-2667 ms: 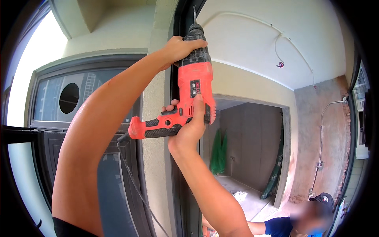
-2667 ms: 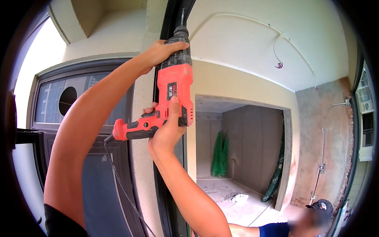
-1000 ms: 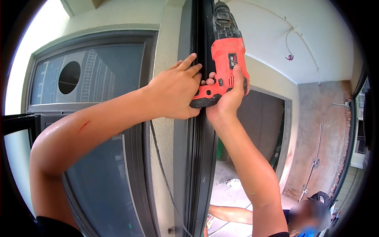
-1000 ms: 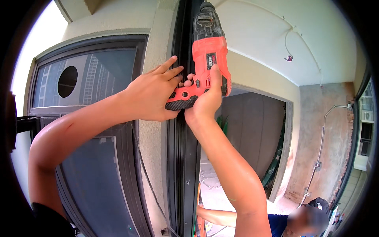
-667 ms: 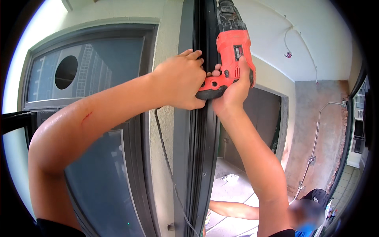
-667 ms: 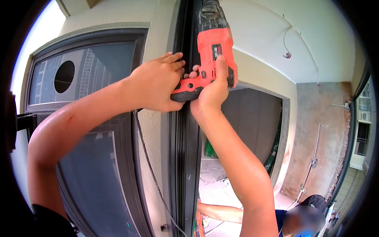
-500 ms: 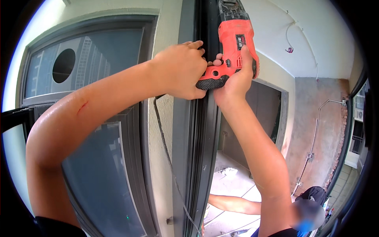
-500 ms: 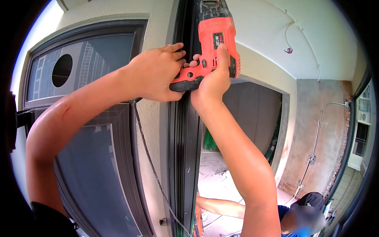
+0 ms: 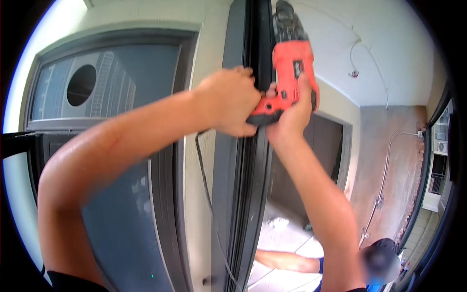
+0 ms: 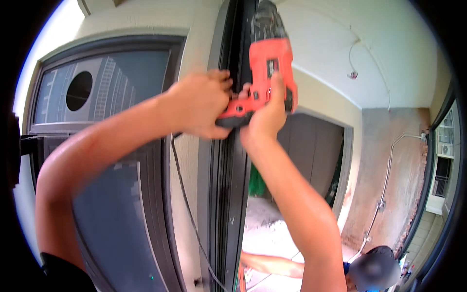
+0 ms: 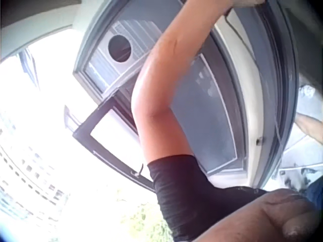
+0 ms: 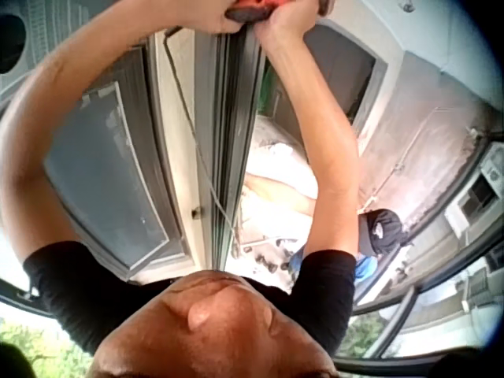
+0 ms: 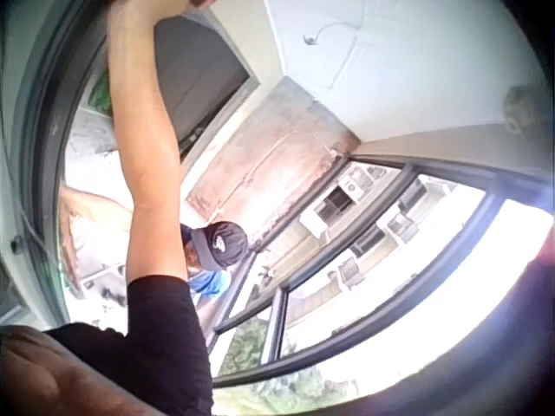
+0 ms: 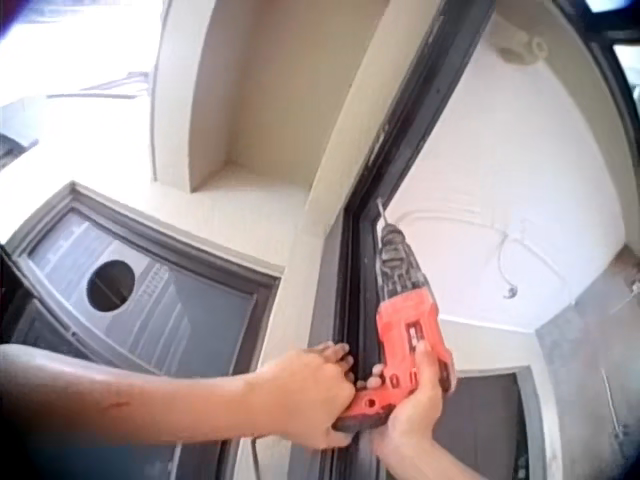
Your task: The person installs a metal window frame by drilling holes into the concrete sill and frame using power drills, hammering fasteners into place, and drilling mounting holes into the vertical wall jamb with a rotary hammer drill.
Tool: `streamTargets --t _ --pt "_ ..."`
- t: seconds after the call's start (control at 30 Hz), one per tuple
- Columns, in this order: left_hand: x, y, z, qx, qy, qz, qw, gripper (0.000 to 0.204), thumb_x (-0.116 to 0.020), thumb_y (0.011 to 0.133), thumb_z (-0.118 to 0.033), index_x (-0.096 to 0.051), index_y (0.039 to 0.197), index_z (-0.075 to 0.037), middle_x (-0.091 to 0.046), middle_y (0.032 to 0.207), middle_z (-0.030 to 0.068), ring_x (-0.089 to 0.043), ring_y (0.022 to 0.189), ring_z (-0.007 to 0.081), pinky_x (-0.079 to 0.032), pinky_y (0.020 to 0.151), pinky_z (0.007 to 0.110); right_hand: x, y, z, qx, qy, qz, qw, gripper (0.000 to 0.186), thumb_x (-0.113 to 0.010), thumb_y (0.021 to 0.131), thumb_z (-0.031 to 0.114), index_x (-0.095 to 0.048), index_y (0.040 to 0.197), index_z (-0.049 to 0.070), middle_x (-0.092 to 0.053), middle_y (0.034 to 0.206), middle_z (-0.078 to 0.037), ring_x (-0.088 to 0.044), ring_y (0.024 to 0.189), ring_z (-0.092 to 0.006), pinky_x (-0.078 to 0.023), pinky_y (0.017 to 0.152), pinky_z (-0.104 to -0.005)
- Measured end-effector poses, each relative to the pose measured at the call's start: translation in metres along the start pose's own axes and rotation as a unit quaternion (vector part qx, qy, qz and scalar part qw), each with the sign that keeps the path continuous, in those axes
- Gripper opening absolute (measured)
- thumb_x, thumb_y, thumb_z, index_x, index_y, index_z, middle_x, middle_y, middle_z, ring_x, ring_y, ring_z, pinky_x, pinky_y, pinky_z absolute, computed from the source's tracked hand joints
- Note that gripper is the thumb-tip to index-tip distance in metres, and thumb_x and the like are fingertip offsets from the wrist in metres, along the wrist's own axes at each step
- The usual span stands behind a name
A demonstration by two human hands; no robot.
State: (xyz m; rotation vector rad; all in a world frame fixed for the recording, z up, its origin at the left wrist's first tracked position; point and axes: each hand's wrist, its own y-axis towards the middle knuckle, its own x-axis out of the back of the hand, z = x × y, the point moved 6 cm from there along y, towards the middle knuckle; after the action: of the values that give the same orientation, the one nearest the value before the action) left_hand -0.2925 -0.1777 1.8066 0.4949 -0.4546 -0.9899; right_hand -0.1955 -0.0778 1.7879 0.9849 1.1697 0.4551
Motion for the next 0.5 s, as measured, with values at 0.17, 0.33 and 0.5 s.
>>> streamTargets --t 0.17,0.33,0.5 --pt "0.008 0.000 0.004 0.002 -0.017 -0.001 1.000 0.072 -0.072 0.075 -0.052 -0.076 0.111 0.011 -0.070 0.130 0.0284 -0.061 0.133 0.0392 -0.052 0.111 0.039 -0.008 -0.004 0.006 -0.040 -0.009 0.015 0.999 0.047 -0.066 0.101 0.049 -0.056 0.124 0.009 -0.062 0.087 -0.008 -0.060 0.070 -0.0164 -0.056 0.070 -0.0365" --pt "0.007 0.004 0.006 0.008 -0.034 0.022 0.999 0.069 -0.072 0.074 -0.050 -0.077 0.109 0.010 -0.071 0.129 0.0278 -0.063 0.129 0.0380 -0.055 0.106 0.039 -0.007 0.001 0.005 -0.035 -0.004 0.025 0.999 0.047 -0.067 0.101 0.049 -0.056 0.123 0.009 -0.062 0.087 -0.008 -0.060 0.070 -0.0164 -0.056 0.070 -0.0367" --pt "0.005 0.000 0.008 0.008 -0.043 -0.002 0.999 0.065 -0.073 0.074 -0.047 -0.078 0.107 0.008 -0.072 0.126 0.0266 -0.065 0.126 0.0358 -0.057 0.102 0.039 -0.009 -0.001 0.003 -0.036 -0.007 0.029 0.999 0.048 -0.067 0.100 0.050 -0.056 0.122 0.009 -0.062 0.087 -0.008 -0.060 0.070 -0.0164 -0.056 0.070 -0.0369"
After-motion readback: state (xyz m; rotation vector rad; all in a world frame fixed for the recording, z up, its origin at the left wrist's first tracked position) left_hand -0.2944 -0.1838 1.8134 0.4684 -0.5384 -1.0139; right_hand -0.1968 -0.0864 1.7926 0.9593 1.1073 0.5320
